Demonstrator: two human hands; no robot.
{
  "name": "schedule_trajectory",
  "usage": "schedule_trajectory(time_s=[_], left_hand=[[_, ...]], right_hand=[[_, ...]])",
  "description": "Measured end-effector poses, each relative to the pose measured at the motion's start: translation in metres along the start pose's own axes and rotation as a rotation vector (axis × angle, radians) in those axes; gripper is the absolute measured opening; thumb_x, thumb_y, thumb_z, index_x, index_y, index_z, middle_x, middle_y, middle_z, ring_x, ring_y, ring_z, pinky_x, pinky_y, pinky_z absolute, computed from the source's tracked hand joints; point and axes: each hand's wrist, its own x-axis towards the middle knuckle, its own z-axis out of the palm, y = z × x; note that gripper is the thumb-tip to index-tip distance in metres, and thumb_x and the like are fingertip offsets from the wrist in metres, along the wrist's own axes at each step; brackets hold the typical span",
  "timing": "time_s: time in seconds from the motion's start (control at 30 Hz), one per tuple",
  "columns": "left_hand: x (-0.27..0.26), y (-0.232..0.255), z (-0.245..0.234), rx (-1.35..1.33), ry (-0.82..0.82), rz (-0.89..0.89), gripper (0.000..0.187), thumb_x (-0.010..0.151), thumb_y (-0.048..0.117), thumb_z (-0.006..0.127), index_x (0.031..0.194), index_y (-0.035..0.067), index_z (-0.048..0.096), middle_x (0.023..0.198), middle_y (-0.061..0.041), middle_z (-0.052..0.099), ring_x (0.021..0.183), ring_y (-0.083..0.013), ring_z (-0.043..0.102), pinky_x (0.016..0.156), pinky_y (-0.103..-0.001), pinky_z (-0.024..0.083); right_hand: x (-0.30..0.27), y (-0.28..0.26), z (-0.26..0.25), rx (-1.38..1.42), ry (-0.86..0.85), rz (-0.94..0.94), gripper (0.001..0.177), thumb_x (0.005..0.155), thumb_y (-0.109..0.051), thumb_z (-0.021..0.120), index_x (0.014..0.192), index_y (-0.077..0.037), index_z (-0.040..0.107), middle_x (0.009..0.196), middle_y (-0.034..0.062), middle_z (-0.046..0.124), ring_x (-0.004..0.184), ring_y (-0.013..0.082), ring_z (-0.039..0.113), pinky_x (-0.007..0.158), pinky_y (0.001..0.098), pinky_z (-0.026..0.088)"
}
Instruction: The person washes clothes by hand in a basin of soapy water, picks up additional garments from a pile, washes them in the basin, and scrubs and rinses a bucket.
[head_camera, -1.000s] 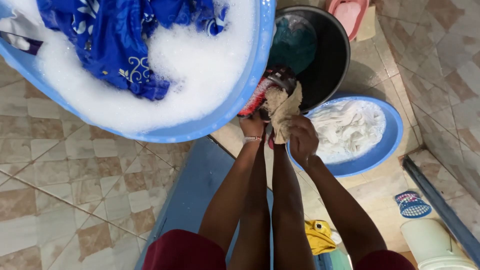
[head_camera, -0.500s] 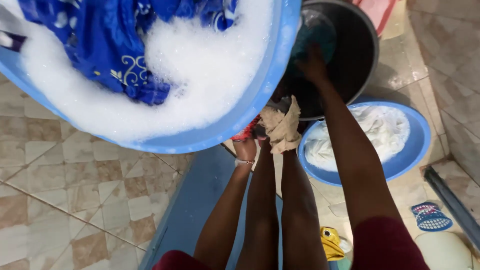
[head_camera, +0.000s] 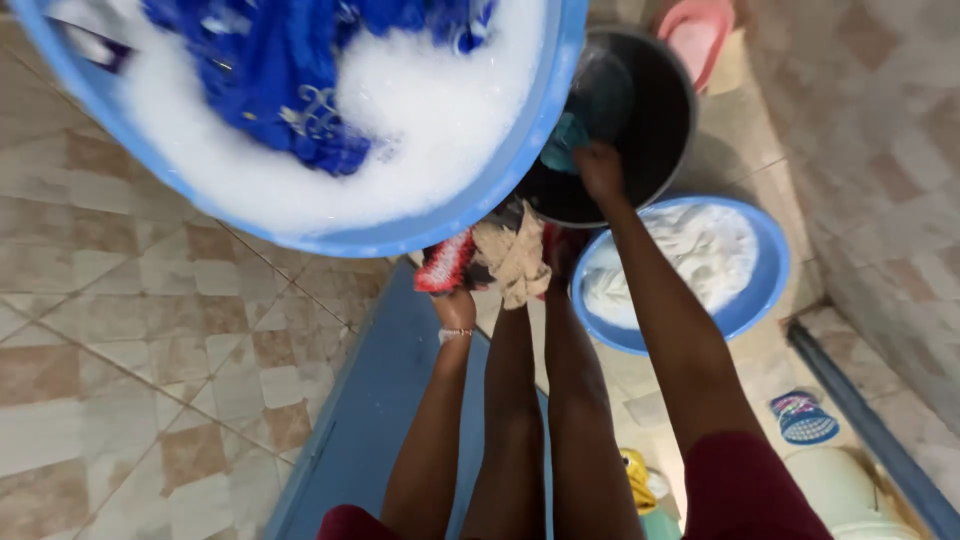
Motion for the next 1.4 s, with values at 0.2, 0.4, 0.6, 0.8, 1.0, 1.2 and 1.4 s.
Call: schedule_trajectory(time_s=[0.2, 0.4, 0.6, 0.8, 1.0, 1.2, 1.4], left_hand=[[-0.059, 0.064, -0.006, 0.027, 0.016, -0.080, 0.021, 0.097, -0.007, 0.050, 0.116, -0.009, 0.059, 0.097, -0.018, 0.071, 0.061, -0.0249, 0.071, 0.053, -0.036, 0.060], [-0.118, 0.146, -0.059, 0.304, 0.274, 0.298, 0.023, 0.092, -0.004, 0.057, 0.114, -0.007, 0.063, 0.098, -0.024, 0.072, 0.079, -0.0353, 0.070, 0.070, -0.044, 0.055], [-0.159, 0.251, -0.137, 0.081, 0.523, -0.071, 0.015, 0.092, 0.002, 0.056, 0.098, -0.005, 0.069, 0.080, -0.017, 0.075, 0.066, -0.0298, 0.073, 0.062, -0.043, 0.057], [-0.169, 0.316, -0.224, -0.104, 0.686, -0.094, 0.020, 0.097, 0.008, 0.054, 0.100, -0.001, 0.072, 0.083, -0.013, 0.076, 0.068, -0.0211, 0.075, 0.059, -0.037, 0.060], [-0.157, 0.362, -0.288, -0.076, 0.766, -0.108, 0.022, 0.095, 0.011, 0.063, 0.110, -0.002, 0.071, 0.088, -0.018, 0.077, 0.073, -0.0241, 0.075, 0.063, -0.039, 0.058], [-0.132, 0.388, -0.326, -0.191, 0.791, -0.167, 0.029, 0.094, 0.009, 0.053, 0.115, -0.004, 0.069, 0.094, -0.023, 0.078, 0.074, -0.0297, 0.078, 0.065, -0.042, 0.061], [-0.114, 0.418, -0.343, -0.071, 0.923, -0.179, 0.034, 0.094, 0.010, 0.061, 0.125, -0.002, 0.059, 0.099, -0.025, 0.075, 0.082, -0.0346, 0.074, 0.068, -0.045, 0.058]], right_hand=[[-0.153, -0.099, -0.066, 0.225, -0.001, -0.124, 0.022, 0.094, -0.017, 0.057, 0.099, -0.001, 0.072, 0.074, -0.0034, 0.061, 0.065, 0.0067, 0.054, 0.058, 0.0261, 0.043], [-0.295, -0.234, -0.058, 0.056, -0.128, -0.353, 0.032, 0.098, -0.031, 0.067, 0.115, -0.004, 0.072, 0.099, -0.0032, 0.072, 0.091, 0.0067, 0.063, 0.082, 0.0252, 0.052], [-0.404, -0.325, -0.016, 0.084, -0.252, -0.159, 0.037, 0.099, -0.036, 0.069, 0.104, 0.000, 0.073, 0.084, 0.0009, 0.068, 0.071, 0.0102, 0.057, 0.064, 0.0277, 0.046], [-0.463, -0.390, 0.078, 0.025, -0.496, -0.165, 0.038, 0.099, -0.038, 0.068, 0.108, -0.001, 0.075, 0.088, 0.0012, 0.069, 0.076, 0.0095, 0.059, 0.068, 0.0277, 0.048], [-0.473, -0.474, 0.194, 0.111, -0.623, -0.086, 0.039, 0.097, -0.040, 0.064, 0.117, -0.006, 0.070, 0.101, 0.0005, 0.072, 0.088, 0.0120, 0.067, 0.078, 0.0295, 0.055], [-0.450, -0.568, 0.296, 0.113, -0.992, -0.144, 0.046, 0.102, -0.041, 0.056, 0.129, -0.005, 0.064, 0.120, 0.0009, 0.071, 0.110, 0.0123, 0.066, 0.100, 0.0296, 0.050], [-0.480, -0.618, 0.313, -0.280, -0.611, -0.875, 0.036, 0.108, -0.033, 0.056, 0.126, -0.006, 0.071, 0.116, 0.0093, 0.078, 0.105, 0.0161, 0.072, 0.097, 0.0329, 0.054]])
